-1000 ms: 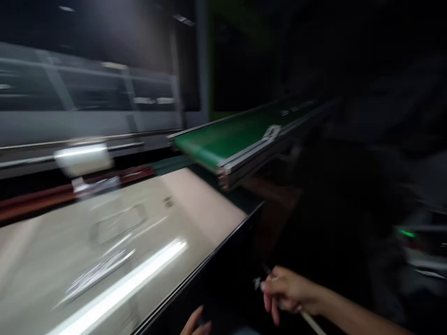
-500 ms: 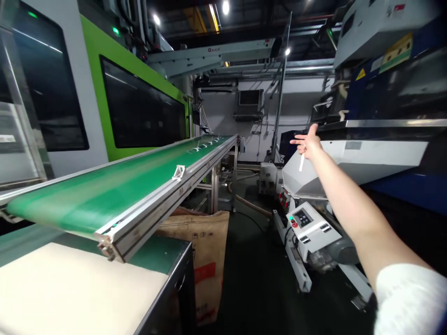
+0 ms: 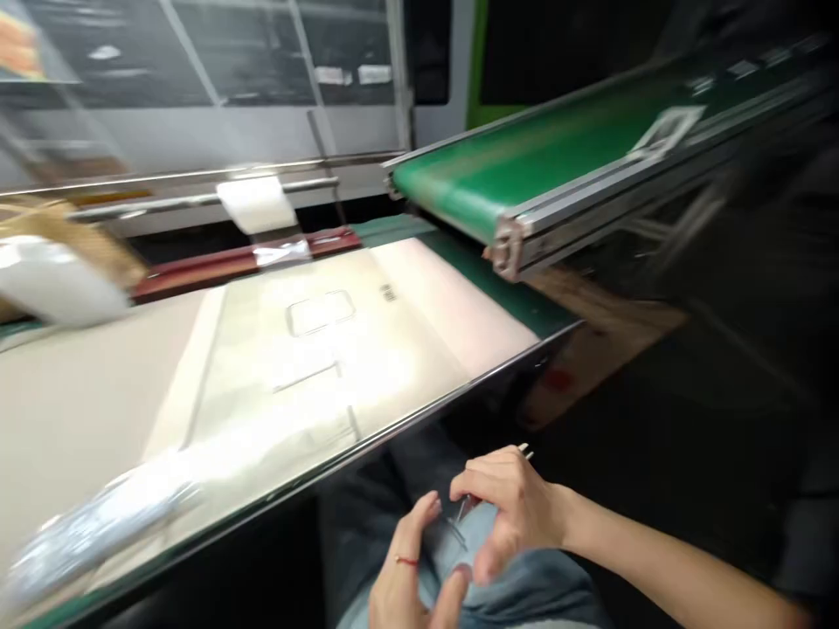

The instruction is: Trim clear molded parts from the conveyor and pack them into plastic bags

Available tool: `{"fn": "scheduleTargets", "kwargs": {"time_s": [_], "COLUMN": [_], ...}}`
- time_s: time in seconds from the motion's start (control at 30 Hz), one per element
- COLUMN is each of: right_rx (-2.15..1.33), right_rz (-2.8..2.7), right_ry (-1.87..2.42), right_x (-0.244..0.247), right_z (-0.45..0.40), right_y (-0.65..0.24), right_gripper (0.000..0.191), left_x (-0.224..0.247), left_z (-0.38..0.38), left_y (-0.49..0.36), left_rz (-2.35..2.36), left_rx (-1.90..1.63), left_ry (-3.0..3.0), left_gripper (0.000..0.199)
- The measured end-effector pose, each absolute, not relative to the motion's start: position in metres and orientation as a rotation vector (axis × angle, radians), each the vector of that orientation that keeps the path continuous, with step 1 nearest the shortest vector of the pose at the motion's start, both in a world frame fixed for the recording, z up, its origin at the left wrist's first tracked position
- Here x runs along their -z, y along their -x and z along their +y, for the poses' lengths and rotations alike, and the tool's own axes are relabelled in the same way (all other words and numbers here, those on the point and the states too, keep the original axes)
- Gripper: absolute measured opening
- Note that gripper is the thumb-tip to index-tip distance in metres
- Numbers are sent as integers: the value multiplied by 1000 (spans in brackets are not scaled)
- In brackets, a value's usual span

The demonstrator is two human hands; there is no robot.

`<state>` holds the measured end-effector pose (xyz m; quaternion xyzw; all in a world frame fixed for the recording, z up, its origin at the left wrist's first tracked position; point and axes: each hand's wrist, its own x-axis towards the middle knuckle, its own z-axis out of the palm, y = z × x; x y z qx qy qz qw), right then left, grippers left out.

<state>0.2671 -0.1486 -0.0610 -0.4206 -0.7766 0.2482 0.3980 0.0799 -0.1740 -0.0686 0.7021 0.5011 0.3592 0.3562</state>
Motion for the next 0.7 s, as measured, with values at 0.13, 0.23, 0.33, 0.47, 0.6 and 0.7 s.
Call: {"fn": "scheduleTargets", "kwargs": {"time_s": [0.13, 0.23, 0.33, 0.47, 0.6, 0.7], "right_rx": [-544, -544, -495, -321, -258, -249], "right_rz": [-2023, -2078, -2115, -2068, -2063, -2055], "right_ry": [978, 929, 898, 871, 876, 871], "right_x": [79, 80, 80, 84, 86, 85], "right_z": [-137, -131, -128, -125, -123, -122], "right_y": [-231, -221, -216, -210, -208, -206], "right_gripper": [63, 64, 63, 64, 65, 66], "left_x": [73, 68, 62, 57, 56, 55], "left_z": [-191, -195, -195, -194, -194, -195], "left_y": [-61, -54, -53, -54, -56, -56], "left_rz": [1351, 1383, 1416, 1456, 1469, 1505], "left_rx": [-968, -964, -954, -980, -1015, -1052], "left_ry": [-1980, -2024, -2038, -2086, -2114, -2135], "left_gripper": [51, 53, 55, 53, 53, 51]}}
